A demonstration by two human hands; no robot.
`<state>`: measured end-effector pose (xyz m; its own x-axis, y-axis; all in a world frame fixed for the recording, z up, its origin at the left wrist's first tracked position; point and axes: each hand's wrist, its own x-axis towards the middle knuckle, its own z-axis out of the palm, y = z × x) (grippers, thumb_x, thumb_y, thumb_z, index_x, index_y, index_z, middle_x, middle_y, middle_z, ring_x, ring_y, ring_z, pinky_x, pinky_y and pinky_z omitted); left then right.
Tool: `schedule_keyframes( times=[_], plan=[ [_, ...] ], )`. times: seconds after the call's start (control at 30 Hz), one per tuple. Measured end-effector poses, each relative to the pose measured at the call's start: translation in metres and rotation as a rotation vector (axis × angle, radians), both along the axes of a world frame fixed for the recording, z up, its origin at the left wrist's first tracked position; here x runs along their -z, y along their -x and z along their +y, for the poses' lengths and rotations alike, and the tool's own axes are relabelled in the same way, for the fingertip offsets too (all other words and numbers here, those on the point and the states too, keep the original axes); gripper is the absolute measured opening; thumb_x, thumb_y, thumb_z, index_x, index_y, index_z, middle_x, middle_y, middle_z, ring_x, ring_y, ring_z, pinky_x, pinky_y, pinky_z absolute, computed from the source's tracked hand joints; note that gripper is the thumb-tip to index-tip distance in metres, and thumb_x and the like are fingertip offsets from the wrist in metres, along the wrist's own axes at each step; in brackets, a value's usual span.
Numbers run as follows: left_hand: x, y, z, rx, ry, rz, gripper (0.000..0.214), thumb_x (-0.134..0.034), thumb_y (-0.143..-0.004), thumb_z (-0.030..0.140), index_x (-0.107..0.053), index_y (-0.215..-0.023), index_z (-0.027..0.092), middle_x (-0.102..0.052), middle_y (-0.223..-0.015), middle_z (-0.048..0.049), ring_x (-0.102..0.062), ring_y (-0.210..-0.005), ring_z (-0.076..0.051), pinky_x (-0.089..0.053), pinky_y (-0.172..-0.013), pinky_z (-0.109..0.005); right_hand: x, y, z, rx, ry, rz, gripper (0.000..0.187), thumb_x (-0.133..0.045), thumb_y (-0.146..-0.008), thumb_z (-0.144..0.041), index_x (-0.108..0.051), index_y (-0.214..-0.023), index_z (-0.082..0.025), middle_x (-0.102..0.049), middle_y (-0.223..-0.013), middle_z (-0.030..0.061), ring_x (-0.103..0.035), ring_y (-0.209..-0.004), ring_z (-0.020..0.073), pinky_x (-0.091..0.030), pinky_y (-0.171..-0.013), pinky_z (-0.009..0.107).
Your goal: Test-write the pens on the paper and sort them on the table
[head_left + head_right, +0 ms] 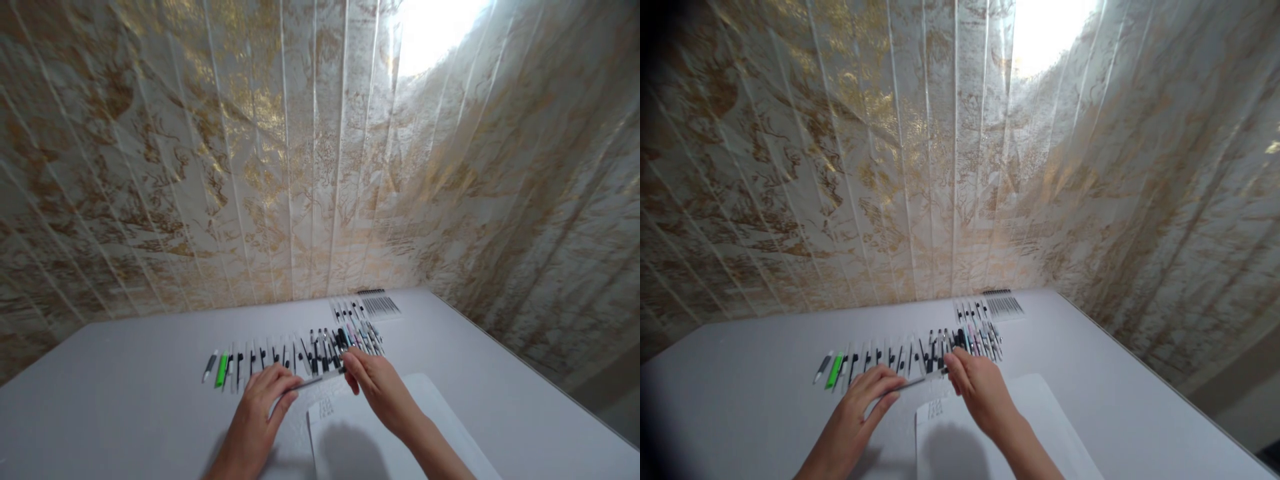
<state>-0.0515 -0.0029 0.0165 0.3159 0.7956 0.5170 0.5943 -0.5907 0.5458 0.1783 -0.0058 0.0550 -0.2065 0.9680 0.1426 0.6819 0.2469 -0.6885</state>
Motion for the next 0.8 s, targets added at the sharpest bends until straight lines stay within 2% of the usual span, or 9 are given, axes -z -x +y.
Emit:
schedule_keyframes(
  times=[0.1,0.27,0.37,0.43,0.5,0.6,0.7,0.8],
  plan=[
    [0.001,0.0,-0.001,-0.006,-0.01,0.009,0.02,-0.052,-0.091,0.031,-0.071,-0.093,0.027,-0.069,-0.09,-0.001,-0.063,-0.086,-0.02,-0.05,-0.079,-0.031,0.0,-0.001,0.0,-0.036,-0.04,0.009,0.034,-0.034,-0.094,-0.046,-0.043,-0.072,-0.022,-0.052,-0.065,-0.0015,-0.049,-0.061,0.0157,-0.03,-0.058,0.024],
    [0.004,-0.002,-0.001,-0.009,-0.05,0.015,0.019,-0.052,-0.091,0.029,-0.071,-0.094,0.026,-0.069,-0.091,-0.0012,-0.063,-0.086,-0.02,-0.049,-0.078,-0.03,0.002,-0.003,0.001,-0.001,0.015,0.021,0.046,-0.028,-0.096,-0.047,-0.039,-0.059,-0.021,-0.049,-0.055,-0.002,-0.047,-0.055,0.0146,-0.03,-0.059,0.025],
    [0.004,-0.001,-0.001,-0.01,-0.038,-0.001,0.02,-0.051,-0.091,0.03,-0.071,-0.093,0.026,-0.069,-0.092,-0.0014,-0.063,-0.087,-0.02,-0.049,-0.078,-0.03,0.001,-0.006,0.001,-0.05,0.002,0.058,0.038,-0.036,-0.095,-0.046,-0.046,-0.068,-0.021,-0.052,-0.063,-0.002,-0.048,-0.061,0.0147,-0.03,-0.06,0.024],
    [0.003,-0.001,0.0,-0.01,-0.017,-0.018,0.021,-0.051,-0.09,0.031,-0.071,-0.093,0.026,-0.069,-0.091,-0.002,-0.062,-0.087,-0.021,-0.048,-0.079,-0.032,0.001,-0.006,0.001,-0.067,-0.004,0.073,0.032,-0.041,-0.094,-0.044,-0.045,-0.071,-0.022,-0.048,-0.063,-0.0031,-0.044,-0.06,0.0139,-0.029,-0.057,0.024],
    [0.003,-0.001,0.0,-0.005,0.02,-0.048,0.021,-0.053,-0.089,0.032,-0.072,-0.093,0.027,-0.069,-0.09,-0.0025,-0.061,-0.088,-0.022,-0.046,-0.082,-0.034,0.005,-0.004,0.002,-0.05,0.021,0.134,0.037,-0.041,-0.093,-0.046,-0.04,-0.065,-0.021,-0.043,-0.058,-0.0039,-0.039,-0.056,0.0126,-0.027,-0.055,0.024],
    [0.004,-0.007,-0.003,0.011,0.192,-0.176,0.02,-0.056,-0.086,0.037,-0.072,-0.091,0.026,-0.069,-0.093,-0.0032,-0.061,-0.092,-0.024,-0.043,-0.087,-0.036,0.011,0.006,0.002,-0.026,0.142,0.476,0.044,-0.041,-0.091,-0.056,-0.037,-0.063,-0.022,-0.038,-0.054,-0.0058,-0.031,-0.05,0.0101,-0.025,-0.05,0.023],
    [0.011,-0.022,-0.01,0.051,0.532,-0.466,0.031,-0.057,-0.084,0.049,-0.069,-0.092,0.022,-0.069,-0.092,-0.0045,-0.062,-0.091,-0.024,-0.046,-0.083,-0.033,0.015,0.02,0.0,-0.076,0.265,0.858,0.043,-0.048,-0.086,-0.063,-0.049,-0.076,-0.021,-0.035,-0.056,-0.0078,-0.027,-0.05,0.0091,-0.025,-0.047,0.021],
    [0.02,-0.041,-0.018,0.134,0.792,-0.683,0.045,-0.06,-0.078,0.06,-0.07,-0.093,0.019,-0.071,-0.091,-0.0064,-0.063,-0.094,-0.026,-0.047,-0.081,-0.031,0.016,0.031,-0.004,-0.145,0.241,0.934,0.05,-0.052,-0.083,-0.066,-0.062,-0.096,-0.018,-0.045,-0.067,-0.0036,-0.037,-0.055,0.0094,-0.033,-0.052,0.022]
  ],
)
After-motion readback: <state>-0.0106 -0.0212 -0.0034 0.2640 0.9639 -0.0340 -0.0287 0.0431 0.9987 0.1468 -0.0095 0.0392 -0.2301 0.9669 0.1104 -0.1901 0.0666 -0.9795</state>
